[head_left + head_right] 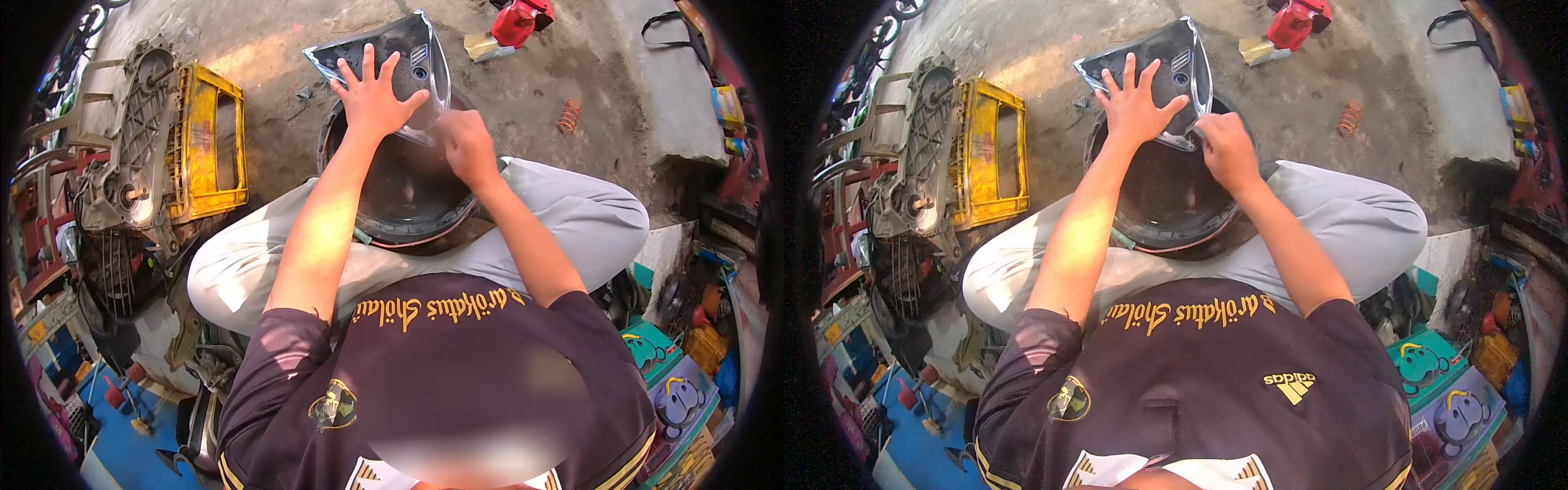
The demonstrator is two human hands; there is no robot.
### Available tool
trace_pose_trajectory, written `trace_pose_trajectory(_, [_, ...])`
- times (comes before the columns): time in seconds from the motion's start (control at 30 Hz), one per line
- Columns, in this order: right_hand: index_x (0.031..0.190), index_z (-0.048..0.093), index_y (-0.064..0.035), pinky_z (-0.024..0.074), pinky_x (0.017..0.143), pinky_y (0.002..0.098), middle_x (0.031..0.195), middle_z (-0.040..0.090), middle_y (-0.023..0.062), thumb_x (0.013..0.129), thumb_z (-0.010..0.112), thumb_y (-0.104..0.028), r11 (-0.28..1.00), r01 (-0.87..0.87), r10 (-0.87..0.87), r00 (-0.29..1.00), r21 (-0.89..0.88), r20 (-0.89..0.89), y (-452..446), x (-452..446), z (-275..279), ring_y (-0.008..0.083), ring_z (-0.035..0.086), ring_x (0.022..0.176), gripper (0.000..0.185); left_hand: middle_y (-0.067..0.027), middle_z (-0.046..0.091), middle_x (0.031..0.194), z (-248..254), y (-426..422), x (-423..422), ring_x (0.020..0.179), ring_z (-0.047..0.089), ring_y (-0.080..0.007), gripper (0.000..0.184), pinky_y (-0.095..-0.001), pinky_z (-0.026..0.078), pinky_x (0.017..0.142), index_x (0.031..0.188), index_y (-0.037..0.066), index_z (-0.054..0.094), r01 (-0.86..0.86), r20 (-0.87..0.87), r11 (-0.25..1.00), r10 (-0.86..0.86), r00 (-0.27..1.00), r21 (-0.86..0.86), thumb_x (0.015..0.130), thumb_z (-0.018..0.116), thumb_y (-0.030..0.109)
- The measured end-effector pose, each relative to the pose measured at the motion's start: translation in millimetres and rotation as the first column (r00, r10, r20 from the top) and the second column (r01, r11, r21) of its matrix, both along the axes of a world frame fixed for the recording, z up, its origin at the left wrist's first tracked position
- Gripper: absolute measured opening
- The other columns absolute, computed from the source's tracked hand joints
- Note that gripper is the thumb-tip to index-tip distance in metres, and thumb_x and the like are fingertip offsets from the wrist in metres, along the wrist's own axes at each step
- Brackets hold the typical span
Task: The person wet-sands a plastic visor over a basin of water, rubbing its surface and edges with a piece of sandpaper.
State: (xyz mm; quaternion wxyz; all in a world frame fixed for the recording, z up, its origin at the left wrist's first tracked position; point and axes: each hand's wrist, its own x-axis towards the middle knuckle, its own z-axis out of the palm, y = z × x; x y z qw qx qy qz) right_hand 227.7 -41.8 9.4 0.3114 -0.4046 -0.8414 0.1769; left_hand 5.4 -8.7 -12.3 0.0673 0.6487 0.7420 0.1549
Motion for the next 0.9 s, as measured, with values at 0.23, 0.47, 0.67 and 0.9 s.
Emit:
trace_pose_trajectory(0.23, [0.11, 0.071, -0.0036, 0.0564, 0.094, 0.0471, 0.119, 0.075, 0.0135, 0.078, 0.074, 0.007, 0.998, -0.05, 0.051, 0.999, 0.029, -0.015, -9.5, 0.3, 1.9, 0.0374, 0.066, 0.109, 0.034, -0.0119, 0.018, 0.183, 0.1, -1.8, -0.2, 0.161, 0.013, -0.0635, 0.101, -0.0839, 0.018, 0.121, 0.168, 0.034, 0.041, 0.008, 0.0, 1.0, -0.008, 1.0, 0.007, 0.085, 0.069, 0.084])
trace_pose_trajectory(0.47, [0.112, 0.07, -0.0037, 0.0563, 0.096, 0.047, 0.12, 0.075, 0.0125, 0.077, 0.075, 0.006, 0.997, -0.08, 0.08, 0.997, 0.013, 0.003, -12.3, 2.4, 1.4, 0.0372, 0.066, 0.111, 0.037, -0.0123, 0.018, 0.183, -0.1, 0.0, 0.7, 0.161, 0.014, -0.0631, 0.101, -0.0836, 0.018, 0.121, 0.168, 0.034, 0.041, 0.01, -0.016, 1.0, -0.01, 1.0, 0.003, 0.085, 0.069, 0.084])
trace_pose_trajectory(0.67, [0.112, 0.071, -0.003, 0.0564, 0.095, 0.047, 0.12, 0.075, 0.0114, 0.078, 0.073, 0.008, 0.99, -0.139, 0.139, 0.99, -0.009, -0.012, -24.6, -2.9, 9.9, 0.0371, 0.066, 0.11, 0.036, -0.0119, 0.018, 0.183, 2.1, -1.6, -0.5, 0.162, 0.013, -0.0623, 0.101, -0.0828, 0.018, 0.122, 0.168, 0.034, 0.04, 0.01, -0.023, 1.0, -0.011, 1.0, -0.016, 0.085, 0.068, 0.085])
trace_pose_trajectory(0.9, [0.113, 0.071, -0.0041, 0.0559, 0.097, 0.0464, 0.121, 0.076, 0.0113, 0.078, 0.074, 0.008, 0.995, -0.098, 0.099, 0.995, 0.018, -0.019, -13.8, 1.8, 3.5, 0.0367, 0.067, 0.111, 0.037, -0.0119, 0.019, 0.183, 4.2, -1.3, -1.5, 0.161, 0.013, -0.0627, 0.101, -0.083, 0.017, 0.122, 0.168, 0.034, 0.04, 0.006, -0.005, 1.0, -0.006, 1.0, -0.027, 0.085, 0.068, 0.085])
